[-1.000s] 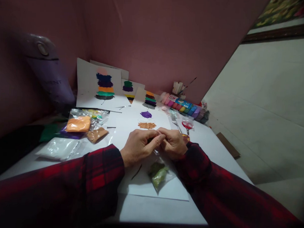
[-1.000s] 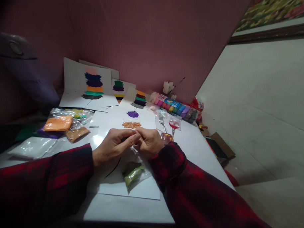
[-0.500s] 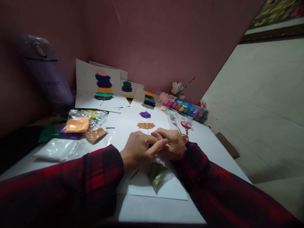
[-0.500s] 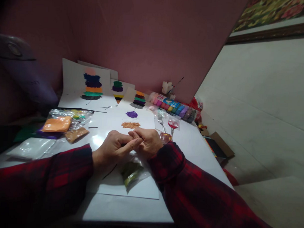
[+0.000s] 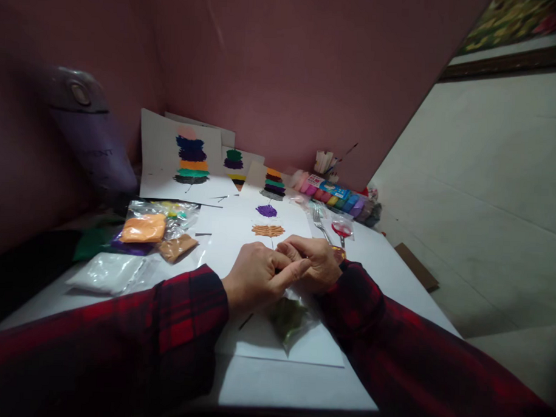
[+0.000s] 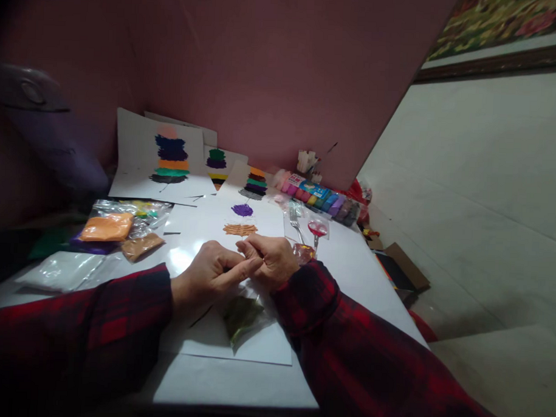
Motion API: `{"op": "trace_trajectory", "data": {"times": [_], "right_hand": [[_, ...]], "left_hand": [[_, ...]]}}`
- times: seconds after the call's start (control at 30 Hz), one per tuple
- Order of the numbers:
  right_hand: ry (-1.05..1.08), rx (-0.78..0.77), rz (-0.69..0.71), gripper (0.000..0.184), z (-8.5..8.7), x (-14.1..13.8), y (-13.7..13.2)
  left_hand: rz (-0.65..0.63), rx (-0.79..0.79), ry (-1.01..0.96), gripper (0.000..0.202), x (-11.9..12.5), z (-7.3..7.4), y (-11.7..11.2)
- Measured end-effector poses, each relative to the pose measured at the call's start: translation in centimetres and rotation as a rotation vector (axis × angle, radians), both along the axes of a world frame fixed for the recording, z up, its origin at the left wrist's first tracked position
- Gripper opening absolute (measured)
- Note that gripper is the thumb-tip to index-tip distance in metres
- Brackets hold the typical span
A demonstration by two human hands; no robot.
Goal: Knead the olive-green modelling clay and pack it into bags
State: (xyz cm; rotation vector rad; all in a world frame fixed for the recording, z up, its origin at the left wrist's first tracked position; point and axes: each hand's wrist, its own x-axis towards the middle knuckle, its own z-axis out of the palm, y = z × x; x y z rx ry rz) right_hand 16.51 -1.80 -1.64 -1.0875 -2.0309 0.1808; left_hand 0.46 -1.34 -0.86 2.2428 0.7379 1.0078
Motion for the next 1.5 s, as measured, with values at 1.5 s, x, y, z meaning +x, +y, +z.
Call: {"op": "trace_trajectory", "data": {"times": [1.5], "right_hand": [[0.156, -0.046, -0.084, 0.038, 0.2, 0.1, -0.3]], "left_hand": [[0.104, -0.090, -0.428, 0.012, 0.1, -0.9, 1.4]]}}
